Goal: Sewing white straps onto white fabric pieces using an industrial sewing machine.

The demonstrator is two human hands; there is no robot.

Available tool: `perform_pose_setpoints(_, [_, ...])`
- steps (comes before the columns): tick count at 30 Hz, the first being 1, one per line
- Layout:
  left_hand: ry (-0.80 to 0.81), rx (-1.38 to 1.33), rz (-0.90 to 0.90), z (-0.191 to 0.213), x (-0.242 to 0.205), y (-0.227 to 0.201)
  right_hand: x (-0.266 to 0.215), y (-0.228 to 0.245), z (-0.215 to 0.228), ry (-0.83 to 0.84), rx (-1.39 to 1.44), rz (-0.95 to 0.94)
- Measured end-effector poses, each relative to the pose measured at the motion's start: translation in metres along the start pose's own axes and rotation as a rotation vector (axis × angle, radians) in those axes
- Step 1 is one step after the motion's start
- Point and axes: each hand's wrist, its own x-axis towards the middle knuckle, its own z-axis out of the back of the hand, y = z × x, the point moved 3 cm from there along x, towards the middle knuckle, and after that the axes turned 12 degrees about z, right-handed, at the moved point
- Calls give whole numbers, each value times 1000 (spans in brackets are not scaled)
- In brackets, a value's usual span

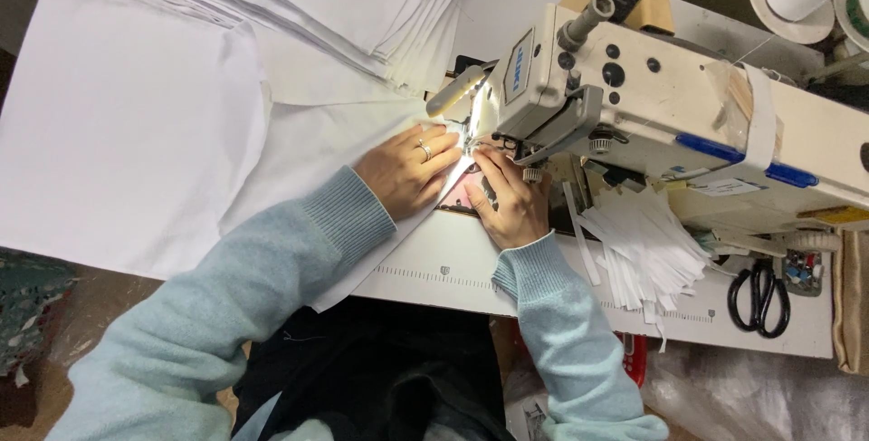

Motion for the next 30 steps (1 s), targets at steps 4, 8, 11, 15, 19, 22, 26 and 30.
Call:
perform_pose_setpoints(4, [6,34,-4,1,-2,2,-4,-3,-4,2,-16,14])
perform_pose_setpoints(8, [73,171,37,18,-39,-17,-19,-8,-13,-54,-16,86])
perform_pose_setpoints(11, [262,233,89,79,-86,-41,-34,23,-11,-116,30,163])
perform_pose_setpoints(15, [531,462,109,130,-158,-37,-40,119,8,-83,319,291])
perform_pose_setpoints(19, [232,238,39,142,-174,-23,-16,183,8,-96,121,479])
perform_pose_setpoints(22, [133,72,11,150,-174,-15,5,200,14,-346,177,421])
perform_pose_setpoints(26, [42,196,-7,180,-148,29,28,184,42,-346,425,319])
perform_pose_setpoints(30, [-259,350,18,266,-85,75,74,148,109,-607,285,386])
